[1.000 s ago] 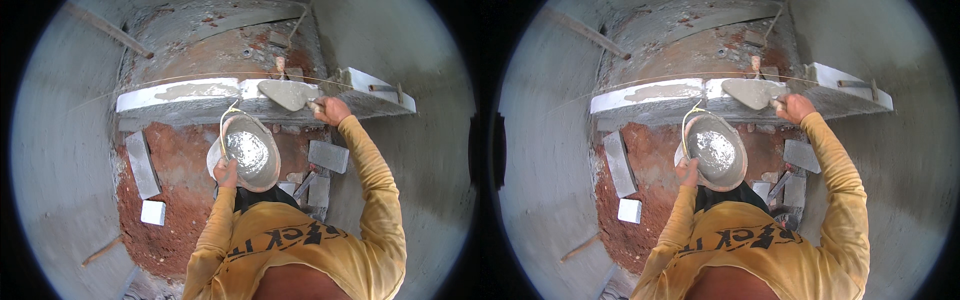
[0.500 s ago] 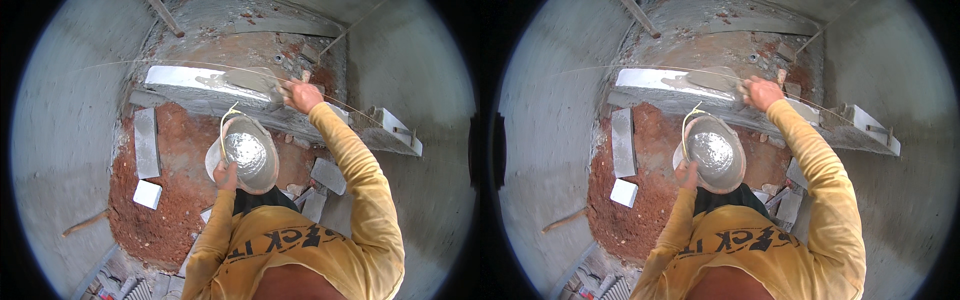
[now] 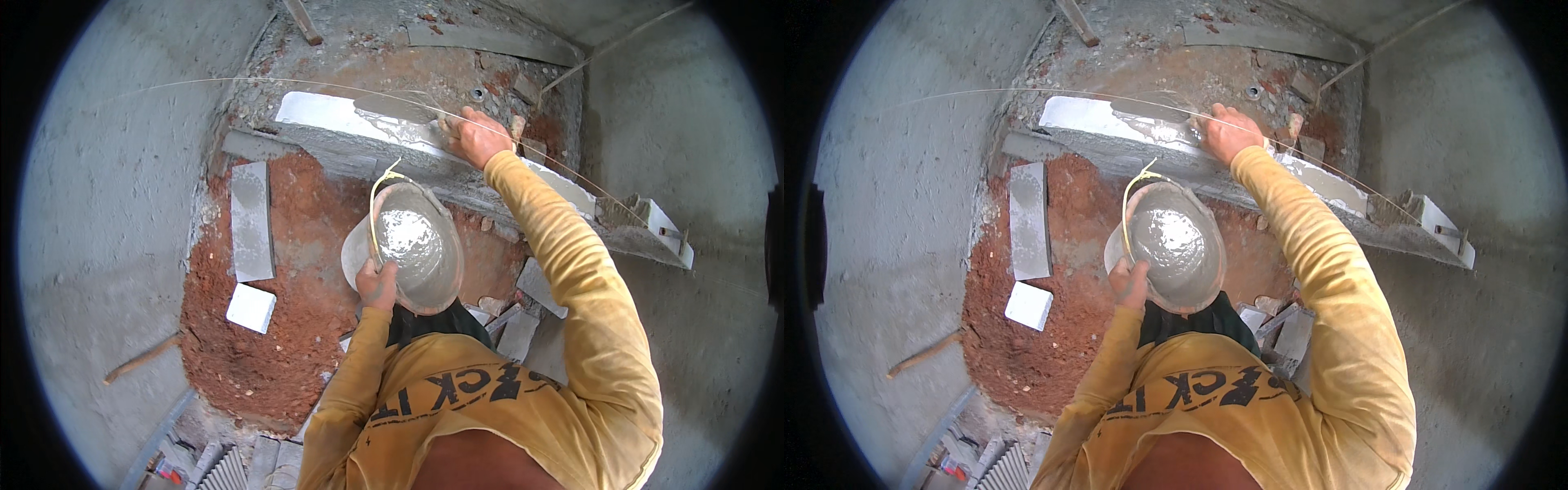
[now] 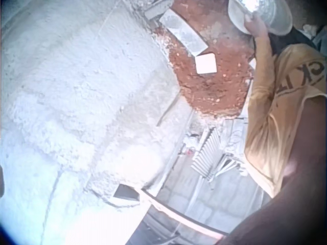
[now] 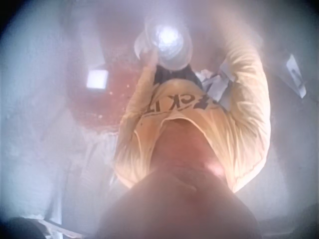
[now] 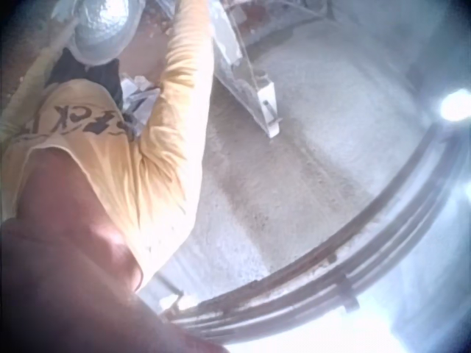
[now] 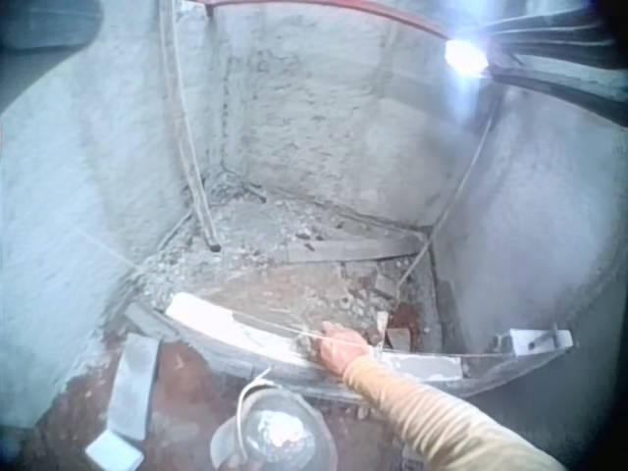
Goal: The person scoops mortar from a bucket and spreads it along a partially built wall. They place concrete blocks onto the mortar, tap them into position with a hammer, and cut a block with a hand saw. The person continues to apply mortar and set additional blocks along the wall line.
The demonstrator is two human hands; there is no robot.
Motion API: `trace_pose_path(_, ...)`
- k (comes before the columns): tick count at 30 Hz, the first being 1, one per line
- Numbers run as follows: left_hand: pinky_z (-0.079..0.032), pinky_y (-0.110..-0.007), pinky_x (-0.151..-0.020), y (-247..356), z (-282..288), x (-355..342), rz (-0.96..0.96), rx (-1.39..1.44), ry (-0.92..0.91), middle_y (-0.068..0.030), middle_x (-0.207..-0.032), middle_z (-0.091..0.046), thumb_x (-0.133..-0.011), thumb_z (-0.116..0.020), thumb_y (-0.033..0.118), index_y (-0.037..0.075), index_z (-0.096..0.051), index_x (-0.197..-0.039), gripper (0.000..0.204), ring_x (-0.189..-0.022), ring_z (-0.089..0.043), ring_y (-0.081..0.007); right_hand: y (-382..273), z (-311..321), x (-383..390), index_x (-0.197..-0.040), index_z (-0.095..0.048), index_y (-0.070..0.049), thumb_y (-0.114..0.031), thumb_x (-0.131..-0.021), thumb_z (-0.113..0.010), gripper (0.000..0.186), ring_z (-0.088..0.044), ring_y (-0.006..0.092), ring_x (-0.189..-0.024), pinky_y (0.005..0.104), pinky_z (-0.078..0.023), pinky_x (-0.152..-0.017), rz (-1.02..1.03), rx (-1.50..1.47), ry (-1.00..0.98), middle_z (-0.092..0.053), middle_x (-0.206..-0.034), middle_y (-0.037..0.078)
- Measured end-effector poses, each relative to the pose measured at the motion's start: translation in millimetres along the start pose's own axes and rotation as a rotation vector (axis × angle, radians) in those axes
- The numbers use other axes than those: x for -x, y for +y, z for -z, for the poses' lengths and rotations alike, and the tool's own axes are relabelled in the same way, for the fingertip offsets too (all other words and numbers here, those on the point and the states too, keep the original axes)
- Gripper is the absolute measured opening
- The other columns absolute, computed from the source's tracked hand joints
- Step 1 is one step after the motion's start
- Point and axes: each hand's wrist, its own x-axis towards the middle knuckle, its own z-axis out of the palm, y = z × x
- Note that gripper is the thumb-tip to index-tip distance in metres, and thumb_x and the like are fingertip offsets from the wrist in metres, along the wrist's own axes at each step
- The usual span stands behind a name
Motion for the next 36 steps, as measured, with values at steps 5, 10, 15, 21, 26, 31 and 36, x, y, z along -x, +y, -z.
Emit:
trace_pose_path(5,-0.048,-0.027,-0.071,3,18,-15,0.053,0.084,0.027,-0.0068,-0.090,-0.066,-0.081,-0.060,0.006,-0.006,-0.063,-0.096,0.020,-0.079,-0.059,-0.0117,8,12,70,-0.108,-0.064,-0.012,-0.027,-0.083,-0.064,0.029,-0.064,0.0322,-0.084,0.0426,-0.054,-0.077,-0.041,-0.156,-0.066,-0.060,-0.098,0.015)
trace_pose_path(10,-0.049,-0.026,-0.069,13,29,-24,0.050,0.027,-0.012,-0.0059,-0.088,-0.066,-0.081,-0.060,0.006,-0.006,-0.063,-0.095,0.019,-0.077,-0.058,-0.0106,-7,-32,141,-0.108,-0.066,-0.009,-0.024,-0.086,-0.057,0.028,-0.068,0.0312,-0.086,0.0418,-0.056,-0.074,-0.033,-0.077,-0.457,-0.064,-0.107,0.021)
trace_pose_path(15,-0.049,-0.027,-0.068,39,34,-24,0.057,-0.182,-0.041,-0.0040,-0.087,-0.065,-0.080,-0.061,0.005,-0.005,-0.063,-0.093,0.017,-0.076,-0.058,-0.0103,-63,-106,144,-0.101,-0.069,-0.006,-0.025,-0.084,-0.060,0.027,-0.068,0.0293,-0.088,0.0392,-0.056,-0.075,-0.057,-0.228,-0.473,-0.069,-0.098,0.019)
trace_pose_path(21,-0.048,-0.026,-0.068,48,39,-28,0.037,-0.041,-0.052,-0.0038,-0.087,-0.065,-0.080,-0.060,0.003,-0.004,-0.063,-0.091,0.014,-0.076,-0.058,-0.0108,-14,-63,150,-0.105,-0.069,-0.008,-0.028,-0.076,-0.071,0.035,-0.063,0.0159,-0.069,0.0296,-0.054,-0.064,-0.296,-0.960,-0.744,-0.069,-0.087,0.009)
trace_pose_path(26,-0.048,-0.026,-0.069,33,42,-35,0.029,0.072,-0.053,-0.0049,-0.086,-0.065,-0.081,-0.061,0.004,-0.005,-0.062,-0.090,0.013,-0.076,-0.058,-0.0107,28,12,120,-0.112,-0.067,-0.009,-0.030,-0.081,-0.065,0.038,-0.065,0.0189,-0.073,0.0352,-0.055,-0.070,-0.239,-0.888,-0.464,-0.070,-0.088,0.010)
trace_pose_path(31,-0.048,-0.026,-0.069,24,46,-38,0.011,0.025,-0.043,-0.0053,-0.086,-0.065,-0.081,-0.062,0.004,-0.006,-0.062,-0.089,0.013,-0.075,-0.058,-0.0104,9,17,51,-0.103,-0.067,-0.010,-0.029,-0.083,-0.063,0.028,-0.066,0.0266,-0.088,0.0403,-0.053,-0.081,-0.125,-0.147,-0.081,-0.067,-0.101,0.014)
trace_pose_path(36,-0.048,-0.026,-0.069,18,51,-37,0.035,0.017,-0.030,-0.0051,-0.085,-0.065,-0.080,-0.062,0.005,-0.006,-0.063,-0.090,0.015,-0.075,-0.058,-0.0106,-16,5,29,-0.097,-0.065,-0.010,-0.025,-0.080,-0.064,0.022,-0.064,0.0287,-0.093,0.0426,-0.051,-0.081,-0.062,-0.056,0.091,-0.063,-0.101,0.013)
